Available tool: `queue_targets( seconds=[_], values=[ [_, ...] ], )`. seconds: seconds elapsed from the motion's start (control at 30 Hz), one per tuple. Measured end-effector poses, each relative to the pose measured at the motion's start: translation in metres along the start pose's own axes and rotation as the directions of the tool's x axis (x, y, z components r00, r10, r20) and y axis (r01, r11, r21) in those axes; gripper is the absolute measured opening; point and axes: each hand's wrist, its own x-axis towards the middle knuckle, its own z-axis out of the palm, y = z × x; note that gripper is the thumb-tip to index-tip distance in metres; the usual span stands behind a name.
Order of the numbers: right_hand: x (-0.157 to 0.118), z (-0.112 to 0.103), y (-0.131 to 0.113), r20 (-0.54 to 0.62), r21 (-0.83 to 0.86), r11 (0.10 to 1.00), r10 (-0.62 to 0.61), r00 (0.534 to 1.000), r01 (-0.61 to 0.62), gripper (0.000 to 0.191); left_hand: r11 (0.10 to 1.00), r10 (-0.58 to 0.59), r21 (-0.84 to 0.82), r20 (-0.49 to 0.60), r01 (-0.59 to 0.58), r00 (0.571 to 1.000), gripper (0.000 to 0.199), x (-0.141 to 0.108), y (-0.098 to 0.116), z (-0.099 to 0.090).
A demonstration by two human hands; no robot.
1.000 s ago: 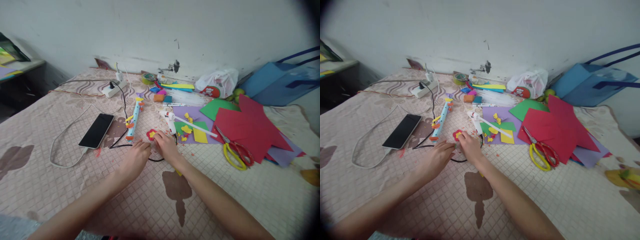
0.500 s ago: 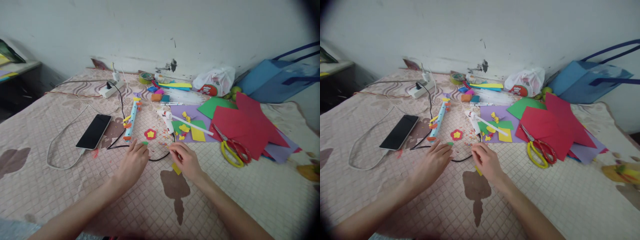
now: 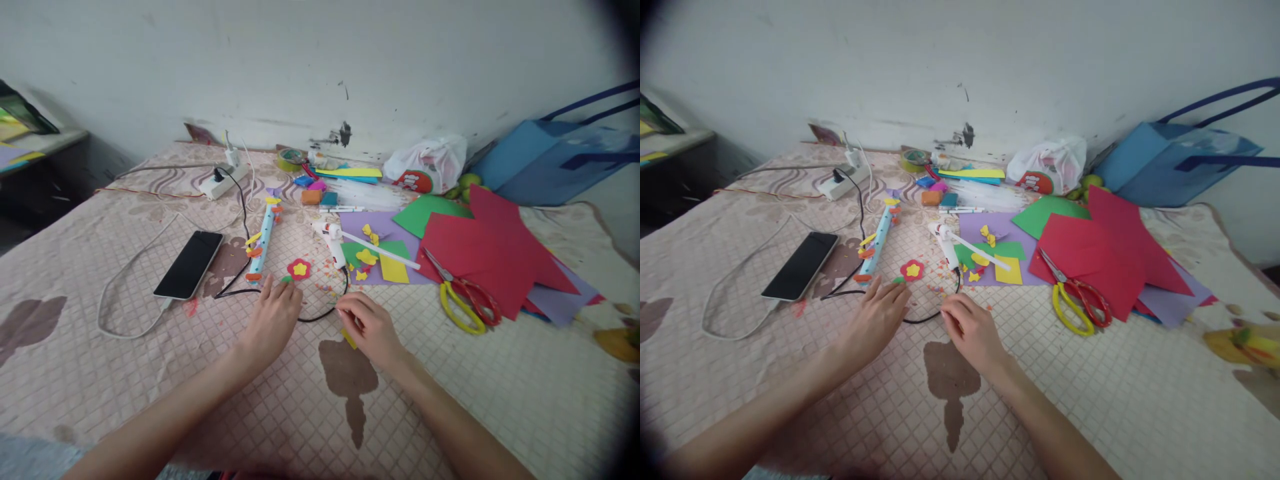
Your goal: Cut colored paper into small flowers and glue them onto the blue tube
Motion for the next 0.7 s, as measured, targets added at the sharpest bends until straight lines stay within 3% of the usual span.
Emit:
queue_targets(
  seconds=[0.2, 0.37, 0.53, 0.63, 0.7],
  values=[
    [-0.004, -0.002, 0.000, -0.002, -0.008, 1.000, 0.007, 1.000, -0.007, 0.017, 1.000, -0.014, -0.001, 0.007, 0.014, 1.000, 0.018, -0.001, 0.001, 0.000],
    [-0.010, -0.005, 0.002, -0.018, 0.007, 1.000, -0.002, 1.000, 0.002, 0.018, 0.993, 0.061, -0.098, -0.007, -0.062, 0.998, 0.014, -0.009, 0.013, -0.016],
    [-0.020, -0.018, 0.007, -0.040, -0.024, 0.999, 0.032, 0.999, -0.033, 0.016, 0.956, 0.153, -0.272, 0.151, -0.108, 0.977, 0.009, -0.013, 0.035, -0.027],
    [-0.026, -0.042, 0.021, -0.164, -0.118, 0.984, 0.111, 0.980, -0.131, 0.013, 0.948, 0.146, -0.304, 0.159, -0.093, 0.976, 0.012, -0.009, 0.043, -0.024],
    [-0.029, -0.065, 0.040, -0.313, -0.222, 0.941, 0.178, 0.933, -0.254, 0.010, 0.939, 0.134, -0.337, 0.166, -0.071, 0.977, 0.015, -0.004, 0.044, -0.020]
  ],
)
